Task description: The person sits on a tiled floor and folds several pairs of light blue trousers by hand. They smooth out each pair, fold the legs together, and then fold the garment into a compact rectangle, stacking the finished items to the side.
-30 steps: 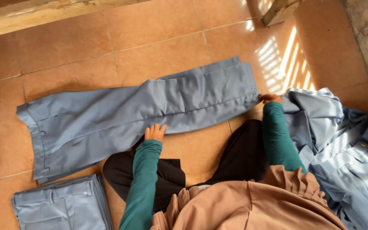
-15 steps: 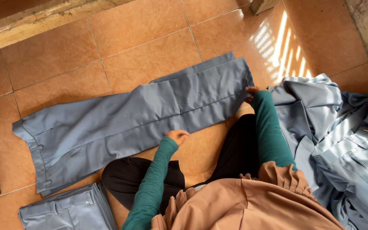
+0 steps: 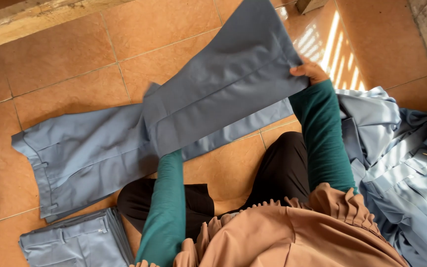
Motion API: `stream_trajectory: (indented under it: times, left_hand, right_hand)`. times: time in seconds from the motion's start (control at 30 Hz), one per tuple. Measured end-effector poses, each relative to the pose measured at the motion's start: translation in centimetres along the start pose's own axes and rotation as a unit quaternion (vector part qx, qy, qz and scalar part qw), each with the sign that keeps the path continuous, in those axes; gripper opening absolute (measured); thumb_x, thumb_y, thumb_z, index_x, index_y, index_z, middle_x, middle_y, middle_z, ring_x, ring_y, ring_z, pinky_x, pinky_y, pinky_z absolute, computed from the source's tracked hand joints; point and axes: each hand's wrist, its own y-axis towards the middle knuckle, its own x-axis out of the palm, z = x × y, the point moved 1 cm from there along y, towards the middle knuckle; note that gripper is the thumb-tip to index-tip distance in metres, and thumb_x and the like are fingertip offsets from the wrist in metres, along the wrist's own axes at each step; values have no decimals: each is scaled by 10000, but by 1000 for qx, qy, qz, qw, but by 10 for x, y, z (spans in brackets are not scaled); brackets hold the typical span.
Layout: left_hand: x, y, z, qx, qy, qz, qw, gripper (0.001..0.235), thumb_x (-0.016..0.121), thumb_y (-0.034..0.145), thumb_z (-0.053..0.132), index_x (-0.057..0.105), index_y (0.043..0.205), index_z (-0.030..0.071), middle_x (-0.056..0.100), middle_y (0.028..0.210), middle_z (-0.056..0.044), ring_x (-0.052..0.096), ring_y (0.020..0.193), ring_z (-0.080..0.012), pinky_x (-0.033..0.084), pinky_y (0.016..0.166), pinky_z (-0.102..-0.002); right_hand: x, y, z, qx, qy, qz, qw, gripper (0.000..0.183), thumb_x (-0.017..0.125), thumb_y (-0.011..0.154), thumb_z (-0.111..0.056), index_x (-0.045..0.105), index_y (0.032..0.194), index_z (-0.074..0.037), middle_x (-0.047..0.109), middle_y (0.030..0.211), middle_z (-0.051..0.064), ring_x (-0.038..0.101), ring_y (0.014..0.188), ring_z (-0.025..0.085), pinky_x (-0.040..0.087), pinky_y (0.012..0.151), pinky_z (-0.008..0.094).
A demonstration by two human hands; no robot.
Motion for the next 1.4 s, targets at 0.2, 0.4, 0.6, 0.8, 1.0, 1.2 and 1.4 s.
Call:
stream_trajectory:
  times: [0.2, 0.4, 0.6, 0.8, 1.0, 1.2, 1.4]
  left_hand:
    - [-50, 9, -49, -126, 2, -13, 992, 964, 751, 541, 755, 621, 1292, 164, 643, 1344, -103, 594, 1279, -236, 430, 1144, -328]
    - [-39, 3, -113, -252, 7, -37, 967, 1088, 773, 370, 940, 681, 1203, 247, 700, 1277, -33, 649, 1215, -183, 486, 1087, -267]
    - [-7, -32, -150, -279, -318, 205, 882, 821, 639, 811, 890, 780, 830, 81, 789, 952, -103, 742, 976, -232, 568, 908, -336]
    - [-3, -41, -144, -286, -582, 53, 759, 799, 531, 1008, 675, 516, 1120, -115, 653, 1227, -346, 736, 1027, -349, 574, 944, -402]
    - [-10, -35, -145, -320, -463, -29, 826, 705, 423, 1061, 572, 729, 1016, -62, 759, 1083, -231, 763, 991, -249, 610, 842, -299]
    - [37, -21, -173, -352, -372, -142, 847, 651, 458, 1007, 618, 768, 1031, 46, 774, 967, -231, 786, 812, -305, 648, 682, -286]
    - [15, -18, -117, -195, 53, -68, 977, 561, 342, 909, 860, 683, 1193, 517, 748, 1140, 151, 678, 1145, -89, 532, 1015, -244]
  right_hand:
    - [-110, 26, 149, 113, -616, 47, 778, 619, 608, 966, -323, 553, 1425, 89, 544, 1431, 369, 468, 1360, 526, 285, 1231, 527]
    - [-247, 83, 230, 82, -328, 234, 912, 318, 861, 813, -226, 782, 1121, -224, 736, 967, 58, 691, 904, 192, 551, 836, 326]
    - [-254, 109, 215, 122, -424, 286, 851, 318, 806, 845, -443, 750, 1147, -362, 748, 995, -95, 693, 1039, 122, 533, 967, 342]
    - [-267, 104, 229, 174, -528, 317, 769, 326, 733, 858, -534, 709, 1173, -451, 733, 1071, -155, 658, 1129, 129, 520, 994, 359]
    - [-128, 37, 143, 159, -598, 327, 714, 581, 801, 861, -510, 594, 1353, -281, 495, 1342, 42, 467, 1324, 326, 419, 1126, 457]
    - [-87, 28, 107, 218, -616, 313, 689, 695, 808, 845, -545, 487, 1387, -250, 462, 1415, 63, 404, 1358, 328, 372, 1126, 505]
    - [-161, 76, 152, 202, -603, 217, 740, 659, 938, 704, -400, 721, 1243, -88, 711, 1178, 189, 665, 1143, 400, 534, 946, 553]
